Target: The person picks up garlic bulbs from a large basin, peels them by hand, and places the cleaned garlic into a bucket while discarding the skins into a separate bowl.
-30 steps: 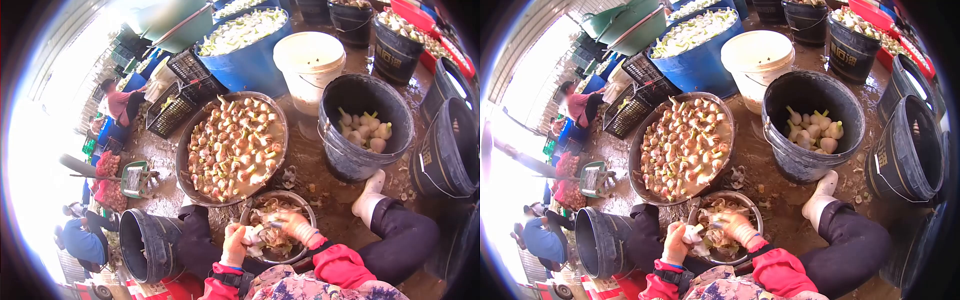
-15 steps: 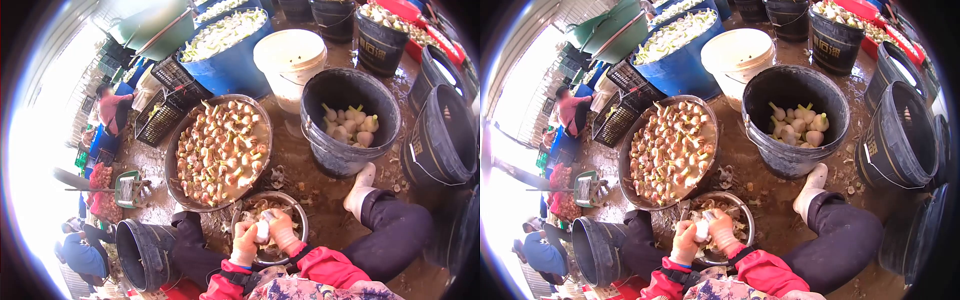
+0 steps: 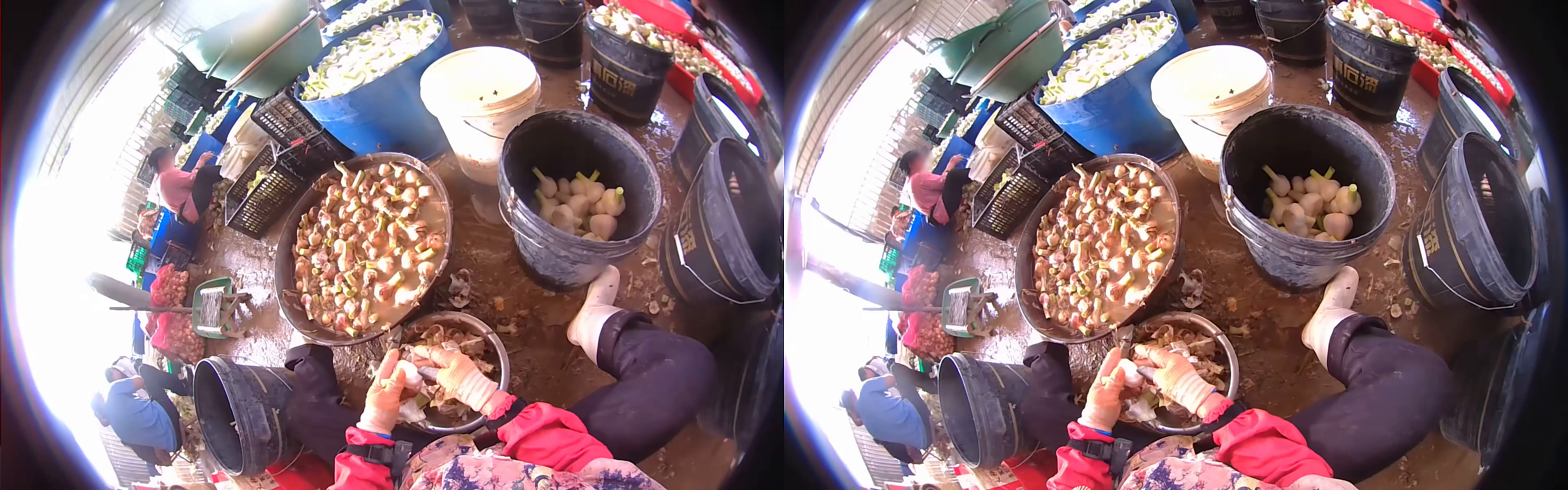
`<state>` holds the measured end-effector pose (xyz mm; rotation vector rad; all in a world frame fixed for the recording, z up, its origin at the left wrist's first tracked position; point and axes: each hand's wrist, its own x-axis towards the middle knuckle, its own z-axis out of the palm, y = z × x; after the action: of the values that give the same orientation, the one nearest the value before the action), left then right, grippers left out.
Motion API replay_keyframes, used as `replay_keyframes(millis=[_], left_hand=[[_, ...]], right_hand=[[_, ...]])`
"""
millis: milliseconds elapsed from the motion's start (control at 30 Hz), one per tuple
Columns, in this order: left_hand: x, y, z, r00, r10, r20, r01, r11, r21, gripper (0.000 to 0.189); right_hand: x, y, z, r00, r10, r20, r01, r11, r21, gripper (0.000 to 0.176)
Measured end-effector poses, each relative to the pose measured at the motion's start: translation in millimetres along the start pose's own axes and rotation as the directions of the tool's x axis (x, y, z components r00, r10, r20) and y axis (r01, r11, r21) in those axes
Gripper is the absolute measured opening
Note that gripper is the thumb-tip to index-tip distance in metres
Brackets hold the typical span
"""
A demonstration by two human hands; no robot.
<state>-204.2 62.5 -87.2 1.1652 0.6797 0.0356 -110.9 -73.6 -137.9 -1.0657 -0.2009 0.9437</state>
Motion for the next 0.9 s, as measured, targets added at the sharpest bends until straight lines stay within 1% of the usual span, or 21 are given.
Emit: replay_keyframes(millis=[33, 100, 133, 167, 200, 233, 267, 300, 367, 400, 433, 500, 567, 600, 633, 667, 700, 733, 767, 833, 900], left_hand=[[-0.8, 6.4, -2.2, 0.999, -0.045, -0.012, 0.046, 0.987, 0.151, 0.064], [-1.9, 7.0, -9.1, 0.998, -0.068, 0.0, 0.068, 0.994, 0.089, 0.066], [-4.9, 13.6, -4.7, 0.993, -0.071, 0.099, 0.083, 0.989, -0.124, 0.061], [-7.5, 19.3, -0.4, 0.979, -0.05, 0.197, 0.114, 0.937, -0.329, 0.056], [-9.4, 21.1, 4.5, 0.982, -0.049, 0.185, 0.133, 0.87, -0.475, 0.052], [-7.8, 17.5, 2.8, 0.982, -0.049, 0.182, 0.132, 0.87, -0.475, 0.052], [-5.0, 11.1, -1.0, 0.988, -0.038, 0.15, 0.112, 0.842, -0.528, 0.05], [-2.1, 5.6, -2.9, 0.992, -0.03, 0.119, 0.094, 0.81, -0.579, 0.048], [3.2, -2.0, -4.2, 0.997, -0.03, 0.074, 0.069, 0.793, -0.606, 0.046], [6.4, -6.5, -8.7, 0.997, -0.037, 0.073, 0.075, 0.788, -0.612, 0.049], [9.2, -9.1, -10.9, 0.996, -0.041, 0.076, 0.079, 0.783, -0.617, 0.051], [17.5, -16.3, -17.5, 0.98, -0.19, -0.066, 0.112, 0.789, -0.604, 0.042], [42.2, -17.2, -27.9, 0.925, -0.361, -0.114, 0.203, 0.727, -0.656, 0.036], [62.5, -14.8, -28.8, 0.91, -0.392, -0.133, 0.222, 0.733, -0.643, 0.032], [83.9, -12.4, -26.0, 0.963, -0.242, -0.114, 0.159, 0.859, -0.487, 0.034], [106.2, 2.9, -15.5, 0.994, 0.096, 0.055, -0.103, 0.985, 0.136, 0.037], [131.9, 27.6, 2.0, 0.89, 0.267, 0.37, -0.451, 0.641, 0.621, 0.04], [157.8, 59.7, 31.6, 0.929, 0.243, 0.278, -0.332, 0.88, 0.339, 0.046], [179.8, 94.9, 67.6, 0.964, 0.175, 0.201, -0.177, 0.984, -0.007, 0.053], [172.9, 168.1, 139.6, 0.917, 0.221, 0.333, -0.092, 0.928, -0.361, 0.055], [194.9, 187.9, 150.4, 0.924, 0.292, 0.248, -0.254, 0.952, -0.173, 0.052]], right_hand=[[1.1, 2.6, 0.1, 1.0, 0.0, 0.003, 0.0, 1.0, -0.002, 0.041], [4.4, 11.0, -0.5, 0.97, -0.242, -0.031, 0.236, 0.963, -0.131, 0.043], [0.7, -3.3, -0.4, 1.0, -0.002, -0.024, -0.001, 0.995, -0.097, 0.044], [1.2, -3.5, -0.5, 1.0, -0.001, -0.02, -0.001, 0.995, -0.097, 0.044], [1.9, -3.2, -0.6, 0.996, 0.025, -0.081, -0.019, 0.997, 0.078, 0.044], [1.8, -2.1, -0.9, 0.988, 0.064, -0.138, -0.027, 0.967, 0.252, 0.045], [2.6, 1.8, -3.5, 0.985, -0.019, -0.17, 0.053, 0.98, 0.193, 0.045], [2.8, 3.7, -4.1, 0.985, -0.016, -0.172, 0.05, 0.98, 0.194, 0.045], [2.7, 0.6, -3.2, 0.945, -0.253, -0.207, 0.181, 0.932, -0.313, 0.045], [-0.1, -2.3, 0.3, 0.949, -0.221, -0.224, 0.156, 0.949, -0.273, 0.044], [-1.3, -0.8, 0.9, 0.932, -0.277, -0.232, 0.174, 0.907, -0.383, 0.043], [3.8, 16.0, -7.6, 0.951, -0.161, -0.262, 0.041, 0.912, -0.409, 0.041], [9.0, 34.2, -23.6, 0.965, 0.019, -0.26, -0.164, 0.82, -0.548, 0.041], [9.9, 44.2, -29.0, 0.964, -0.014, -0.265, -0.15, 0.795, -0.588, 0.04], [12.6, 55.2, -32.9, 0.962, -0.05, -0.268, -0.135, 0.767, -0.627, 0.039], [18.5, 70.7, -35.4, 0.963, 0.06, -0.262, -0.173, 0.885, -0.433, 0.038], [24.0, 82.9, -37.6, 0.959, 0.169, -0.226, -0.219, 0.952, -0.216, 0.036], [26.3, 84.4, -35.8, 0.967, 0.102, -0.232, -0.129, 0.986, -0.105, 0.034], [27.9, 77.6, -37.8, 0.956, 0.156, -0.249, -0.207, 0.959, -0.195, 0.033], [22.0, 38.6, -30.3, 0.925, 0.203, -0.322, -0.252, 0.96, -0.12, 0.033], [21.7, 21.5, -29.4, 0.914, 0.231, -0.333, -0.249, 0.968, -0.012, 0.033]])
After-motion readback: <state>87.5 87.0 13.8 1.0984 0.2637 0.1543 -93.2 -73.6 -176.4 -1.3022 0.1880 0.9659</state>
